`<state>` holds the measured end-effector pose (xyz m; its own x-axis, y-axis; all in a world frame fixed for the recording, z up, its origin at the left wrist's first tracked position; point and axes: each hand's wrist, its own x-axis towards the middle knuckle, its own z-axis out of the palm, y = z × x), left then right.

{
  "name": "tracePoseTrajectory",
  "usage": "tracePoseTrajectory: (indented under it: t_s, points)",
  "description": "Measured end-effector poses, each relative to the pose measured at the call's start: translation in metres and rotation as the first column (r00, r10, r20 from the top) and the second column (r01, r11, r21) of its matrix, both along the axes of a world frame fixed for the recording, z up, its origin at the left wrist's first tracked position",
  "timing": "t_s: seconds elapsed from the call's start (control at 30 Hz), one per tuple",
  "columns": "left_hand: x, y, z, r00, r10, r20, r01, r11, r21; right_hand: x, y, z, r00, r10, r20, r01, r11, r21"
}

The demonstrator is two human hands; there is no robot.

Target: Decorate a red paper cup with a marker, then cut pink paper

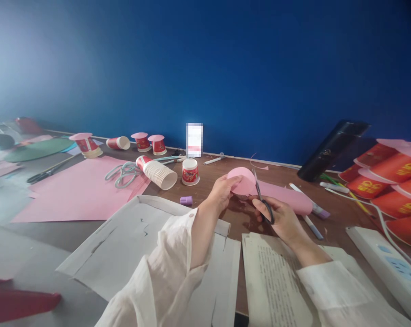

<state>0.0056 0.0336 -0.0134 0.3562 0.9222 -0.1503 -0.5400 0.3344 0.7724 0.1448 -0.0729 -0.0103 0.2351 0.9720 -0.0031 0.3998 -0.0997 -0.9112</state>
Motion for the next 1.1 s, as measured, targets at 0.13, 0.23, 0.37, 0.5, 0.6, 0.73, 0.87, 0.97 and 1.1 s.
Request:
tracePoseTrajectory:
  t_s: [0.13,0.23,0.37,0.5,0.6,0.73,0.87,0.97,1.1]
  points:
    - [-0.0003,0.0004,-0.0004,1.000,-0.010,0.001,0.010,1.000,0.011,0.0012,-0.0014,-0.0007,1.000,0.004,0.004,-0.004,1.000,0.000]
    - [-0.0004,0.0003,-0.0002,1.000,-0.014,0.005,0.014,1.000,0.019,0.0024,-0.0023,-0.0006,1.000,0.008,0.019,-0.008,1.000,0.007]
    - [-0.0003,0.0002,-0.0008,1.000,-0.014,-0.004,0.014,1.000,0.018,0.0029,-0.0016,-0.0008,0.998,0.022,0.052,-0.023,0.999,0.023]
    - [-0.0002,0.0011,-0.0028,1.000,-0.017,-0.022,0.017,1.000,0.017,0.0019,-0.0008,-0.0011,0.998,0.028,0.059,-0.030,0.999,0.041]
    - [-0.0002,0.0010,-0.0031,0.999,-0.018,-0.035,0.018,1.000,0.017,0.0009,-0.0010,-0.0007,0.999,0.026,0.038,-0.028,0.999,0.046]
    - [-0.0005,-0.0002,-0.0021,0.999,-0.021,-0.047,0.022,1.000,0.019,0.0009,-0.0009,-0.0012,0.999,0.033,0.039,-0.035,0.998,0.054]
    - [-0.0001,0.0000,-0.0033,0.999,-0.017,-0.050,0.018,1.000,0.017,0.0022,-0.0002,-0.0030,0.999,0.017,0.048,-0.020,0.998,0.059]
    - [0.0006,0.0013,-0.0052,1.000,-0.006,-0.024,0.006,1.000,0.019,0.0009,-0.0004,-0.0016,0.999,0.005,0.049,-0.008,0.998,0.055]
    - [0.0009,0.0025,-0.0065,1.000,0.007,-0.011,-0.007,1.000,0.014,-0.0021,-0.0011,0.0023,0.998,-0.028,0.052,0.025,0.998,0.052]
